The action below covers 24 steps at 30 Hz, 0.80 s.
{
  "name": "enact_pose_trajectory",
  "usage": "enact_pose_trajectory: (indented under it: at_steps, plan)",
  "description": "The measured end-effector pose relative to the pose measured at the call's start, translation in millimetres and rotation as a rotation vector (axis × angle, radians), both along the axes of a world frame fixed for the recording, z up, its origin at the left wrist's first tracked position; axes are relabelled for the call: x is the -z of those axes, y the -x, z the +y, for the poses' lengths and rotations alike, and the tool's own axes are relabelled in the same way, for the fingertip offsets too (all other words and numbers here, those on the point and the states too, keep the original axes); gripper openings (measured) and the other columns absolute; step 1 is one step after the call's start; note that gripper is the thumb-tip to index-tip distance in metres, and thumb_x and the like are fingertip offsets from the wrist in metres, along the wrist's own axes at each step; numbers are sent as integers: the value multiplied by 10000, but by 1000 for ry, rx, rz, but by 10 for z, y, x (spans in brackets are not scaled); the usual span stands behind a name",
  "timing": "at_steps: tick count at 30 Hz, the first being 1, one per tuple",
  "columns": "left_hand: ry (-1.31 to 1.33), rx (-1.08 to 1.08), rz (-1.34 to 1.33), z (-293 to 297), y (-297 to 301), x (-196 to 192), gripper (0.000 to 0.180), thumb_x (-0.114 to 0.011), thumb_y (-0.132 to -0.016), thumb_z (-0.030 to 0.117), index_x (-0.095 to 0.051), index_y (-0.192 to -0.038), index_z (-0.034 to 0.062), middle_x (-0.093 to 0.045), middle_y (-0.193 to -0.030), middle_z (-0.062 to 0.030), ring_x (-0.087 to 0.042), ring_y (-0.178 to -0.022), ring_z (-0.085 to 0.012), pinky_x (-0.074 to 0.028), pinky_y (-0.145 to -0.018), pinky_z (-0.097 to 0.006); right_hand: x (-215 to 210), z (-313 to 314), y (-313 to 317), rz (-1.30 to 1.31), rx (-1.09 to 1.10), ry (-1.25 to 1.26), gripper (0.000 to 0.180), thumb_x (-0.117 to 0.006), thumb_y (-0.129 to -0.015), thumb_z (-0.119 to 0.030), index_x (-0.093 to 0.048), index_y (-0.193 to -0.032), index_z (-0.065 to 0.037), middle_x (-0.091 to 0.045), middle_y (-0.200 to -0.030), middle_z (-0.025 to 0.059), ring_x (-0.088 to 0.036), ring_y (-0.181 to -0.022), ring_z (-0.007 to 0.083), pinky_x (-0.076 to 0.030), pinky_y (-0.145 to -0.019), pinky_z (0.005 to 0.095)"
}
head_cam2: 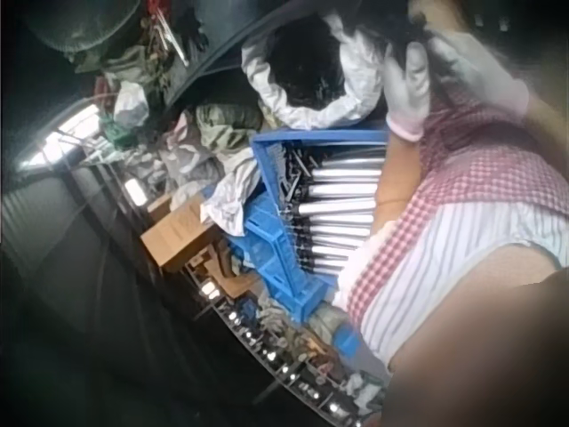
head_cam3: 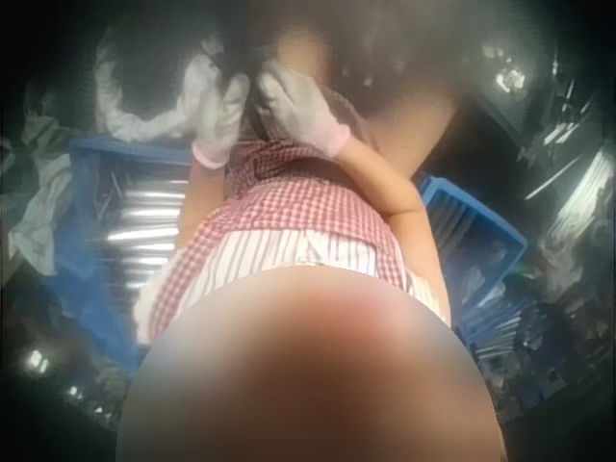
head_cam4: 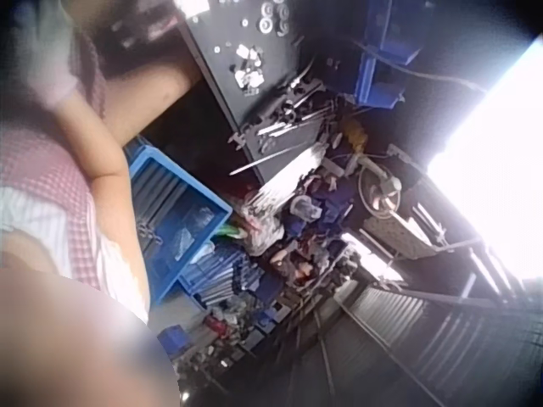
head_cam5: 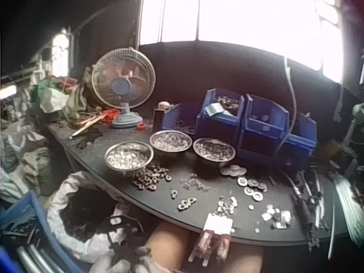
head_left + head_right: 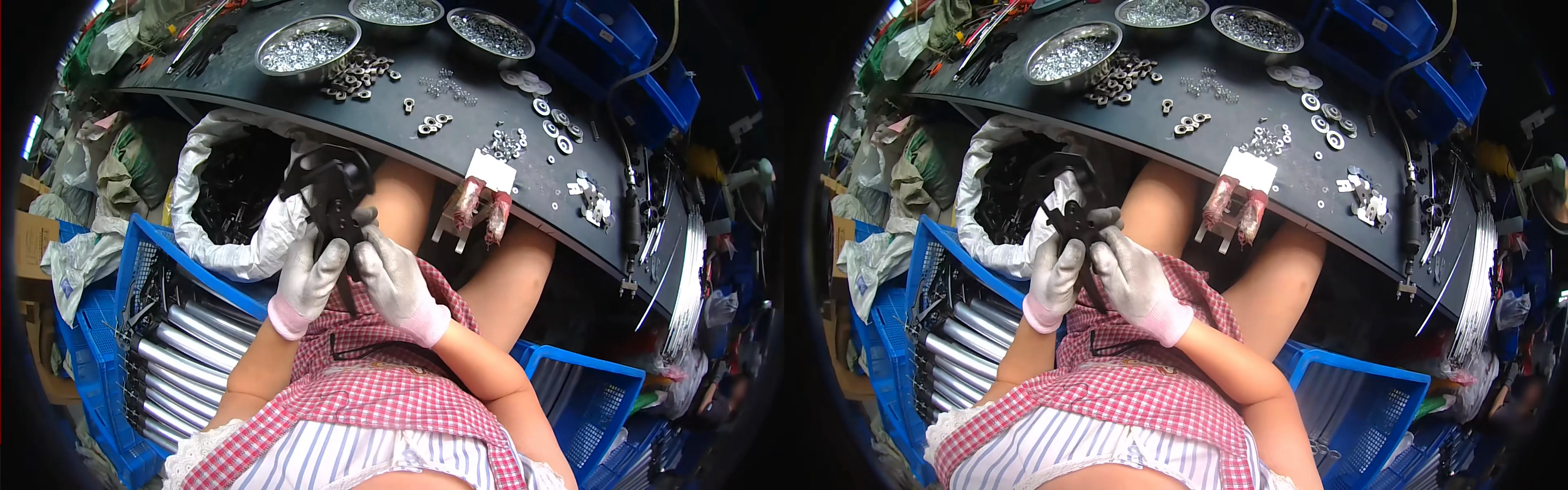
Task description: The person assembles a manual dispensing tool by hand, inserting metal cylinders, washers, and pins into the tool's body.
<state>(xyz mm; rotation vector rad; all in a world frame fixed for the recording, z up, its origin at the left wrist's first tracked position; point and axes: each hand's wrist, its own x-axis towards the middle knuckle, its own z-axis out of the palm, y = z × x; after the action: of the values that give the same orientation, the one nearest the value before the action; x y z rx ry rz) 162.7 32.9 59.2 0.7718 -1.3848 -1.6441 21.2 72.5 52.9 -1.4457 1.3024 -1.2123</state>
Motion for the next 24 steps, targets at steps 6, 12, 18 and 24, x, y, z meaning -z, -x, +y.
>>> enact_pose_trajectory:
  at_steps: [6, 12, 18, 24]
  plan:
    - [-262, 155, -88, -81, -159, 67, 619, -577, -928, 456, -458, -1320, -7, -607, -1015, -73, -601, -781, -102, -512, -620, -221, -184, 3, 416, 264, -136, -223, 381, -533, -938, -375, -567, -909, 3, -610, -761, 228, -627, -750, 402, -475, -650, 457]
    - [-428, -107, 306, 2, -46, 126, 551, -465, -974, 398, -376, -1379, 34, -596, -978, -97, -510, -622, -80, -379, -478, -205, -338, -420, 611, 414, -567, -395, 478, -561, -910, -482, -573, -896, -4, -617, -756, 222, -638, -762, 379, -476, -675, 440]
    - [-589, -202, 828, -174, -405, 247, 410, -504, -977, 156, -438, -1382, 167, -555, -1267, -9, -381, -569, -67, -317, -437, -177, -520, -1116, 1341, 561, -294, -137, 437, -586, -905, -393, -637, -1078, 4, -679, -877, 180, -665, -767, 225, -522, -703, 361]
    - [-577, -162, 955, -267, -696, 433, 405, -426, -972, 65, -422, -1376, 90, -453, -1401, -44, -343, -511, -65, -343, -406, -187, -251, -2178, 1911, 819, 184, 261, 220, -615, -858, -217, -696, -965, -43, -667, -945, 148, -666, -807, 278, -522, -771, 373]
